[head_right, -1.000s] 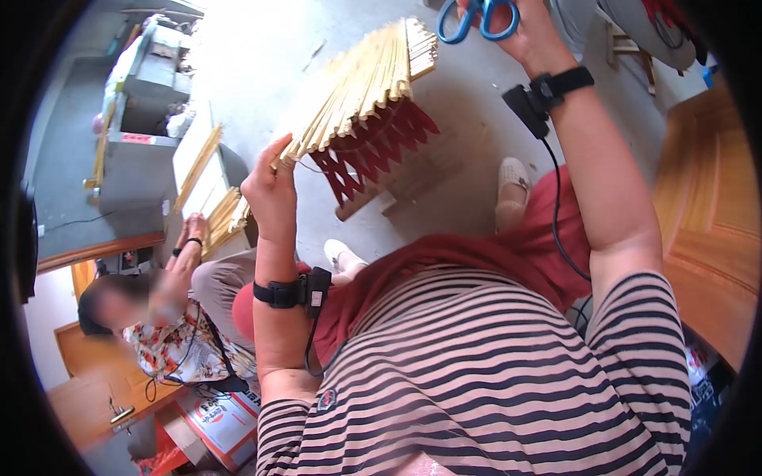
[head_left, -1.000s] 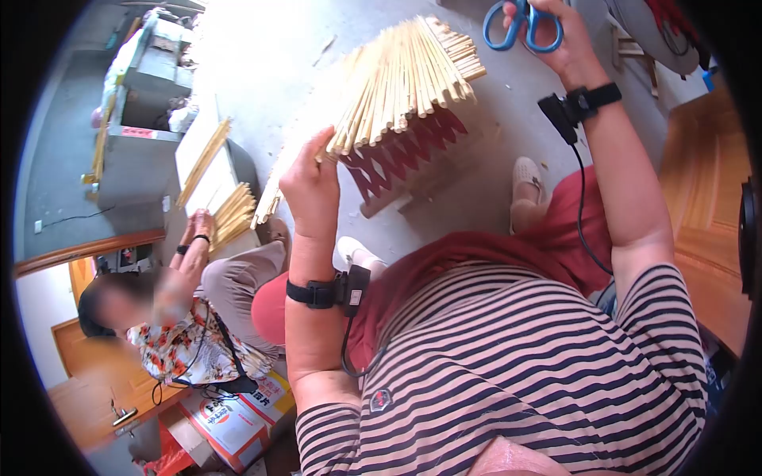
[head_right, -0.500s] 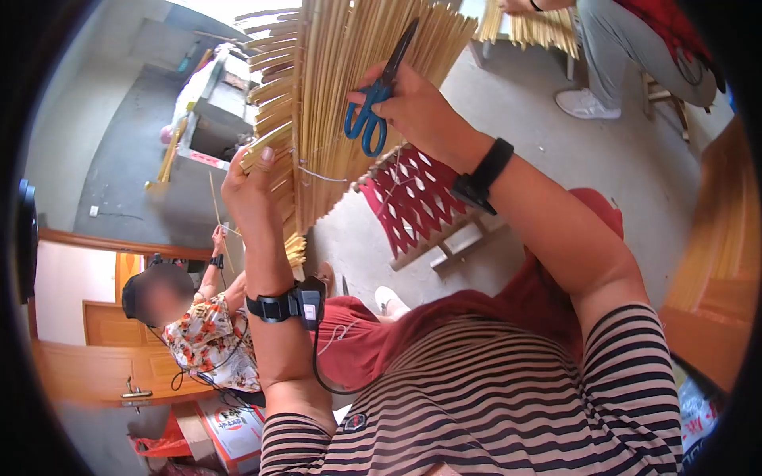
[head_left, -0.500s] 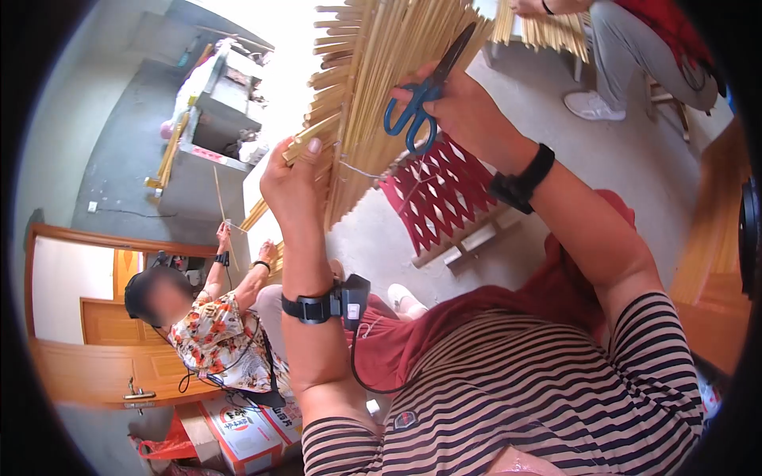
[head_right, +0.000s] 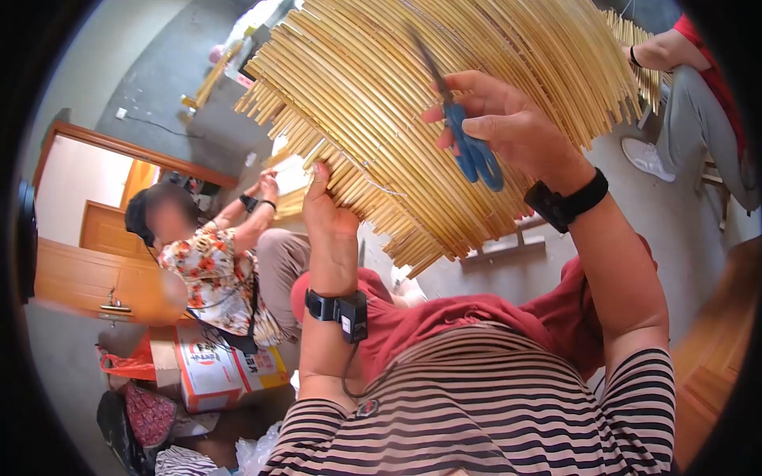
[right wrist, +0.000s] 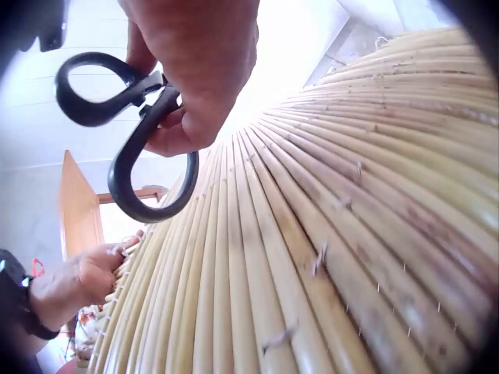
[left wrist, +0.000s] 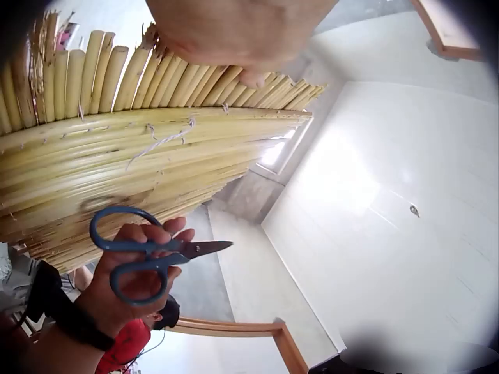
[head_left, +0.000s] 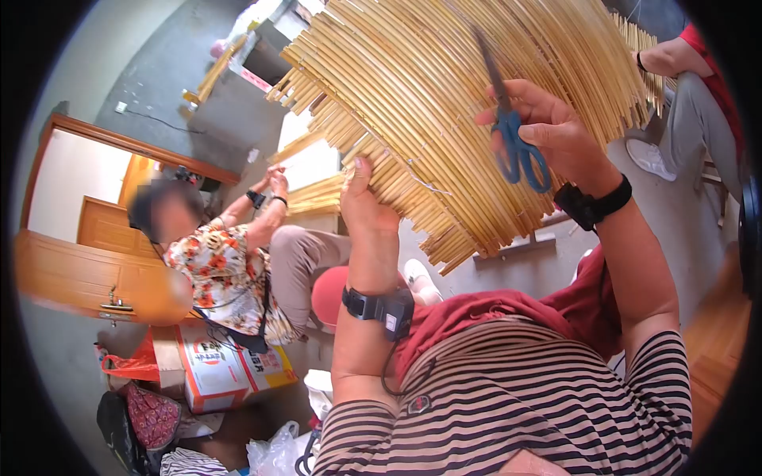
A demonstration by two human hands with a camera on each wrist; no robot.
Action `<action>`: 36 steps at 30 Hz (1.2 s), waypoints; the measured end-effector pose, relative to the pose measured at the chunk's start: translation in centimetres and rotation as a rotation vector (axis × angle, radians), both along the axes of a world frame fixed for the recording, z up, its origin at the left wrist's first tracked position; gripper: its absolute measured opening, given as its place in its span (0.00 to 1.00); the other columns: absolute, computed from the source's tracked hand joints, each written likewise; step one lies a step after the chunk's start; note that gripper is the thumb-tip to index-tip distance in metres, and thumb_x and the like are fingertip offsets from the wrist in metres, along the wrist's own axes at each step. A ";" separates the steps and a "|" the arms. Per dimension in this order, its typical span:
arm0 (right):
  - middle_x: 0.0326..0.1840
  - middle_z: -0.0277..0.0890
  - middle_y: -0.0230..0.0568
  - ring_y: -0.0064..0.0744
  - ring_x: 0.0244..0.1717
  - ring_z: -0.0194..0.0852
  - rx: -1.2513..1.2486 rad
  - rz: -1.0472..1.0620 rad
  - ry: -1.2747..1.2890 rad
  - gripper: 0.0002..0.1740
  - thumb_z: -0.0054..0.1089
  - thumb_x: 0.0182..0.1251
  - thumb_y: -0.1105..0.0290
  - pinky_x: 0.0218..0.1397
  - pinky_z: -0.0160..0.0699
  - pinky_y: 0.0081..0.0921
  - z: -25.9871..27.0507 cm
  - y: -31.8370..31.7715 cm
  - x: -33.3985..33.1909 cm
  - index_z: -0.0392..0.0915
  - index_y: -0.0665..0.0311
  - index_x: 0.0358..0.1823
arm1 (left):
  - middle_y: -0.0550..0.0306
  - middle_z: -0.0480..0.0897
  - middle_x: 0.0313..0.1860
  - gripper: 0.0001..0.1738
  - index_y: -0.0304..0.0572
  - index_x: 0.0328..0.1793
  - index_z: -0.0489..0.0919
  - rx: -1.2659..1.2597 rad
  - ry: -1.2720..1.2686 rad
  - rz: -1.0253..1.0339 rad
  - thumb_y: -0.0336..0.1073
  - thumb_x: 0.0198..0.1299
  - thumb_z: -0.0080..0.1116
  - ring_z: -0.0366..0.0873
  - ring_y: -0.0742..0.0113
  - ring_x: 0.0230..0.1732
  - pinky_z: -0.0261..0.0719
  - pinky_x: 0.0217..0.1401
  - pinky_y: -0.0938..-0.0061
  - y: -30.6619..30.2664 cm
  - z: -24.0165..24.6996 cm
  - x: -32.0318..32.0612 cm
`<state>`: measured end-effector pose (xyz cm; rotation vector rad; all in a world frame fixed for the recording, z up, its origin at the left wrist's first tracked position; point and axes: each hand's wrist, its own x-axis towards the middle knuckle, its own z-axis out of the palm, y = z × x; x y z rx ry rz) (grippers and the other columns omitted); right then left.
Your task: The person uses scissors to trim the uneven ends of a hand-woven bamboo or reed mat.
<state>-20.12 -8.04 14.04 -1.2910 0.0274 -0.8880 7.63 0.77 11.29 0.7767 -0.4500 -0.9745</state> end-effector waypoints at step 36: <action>0.49 0.71 0.53 0.56 0.49 0.74 -0.523 -0.035 1.208 0.33 0.53 0.51 0.84 0.52 0.77 0.40 -12.5 -0.6 7.0 0.69 0.67 0.64 | 0.40 0.75 0.62 0.54 0.39 0.78 0.45 0.521 -0.221 -0.040 0.26 0.54 0.72 0.77 0.52 0.62 0.78 0.62 0.57 -7.8 -19.7 5.0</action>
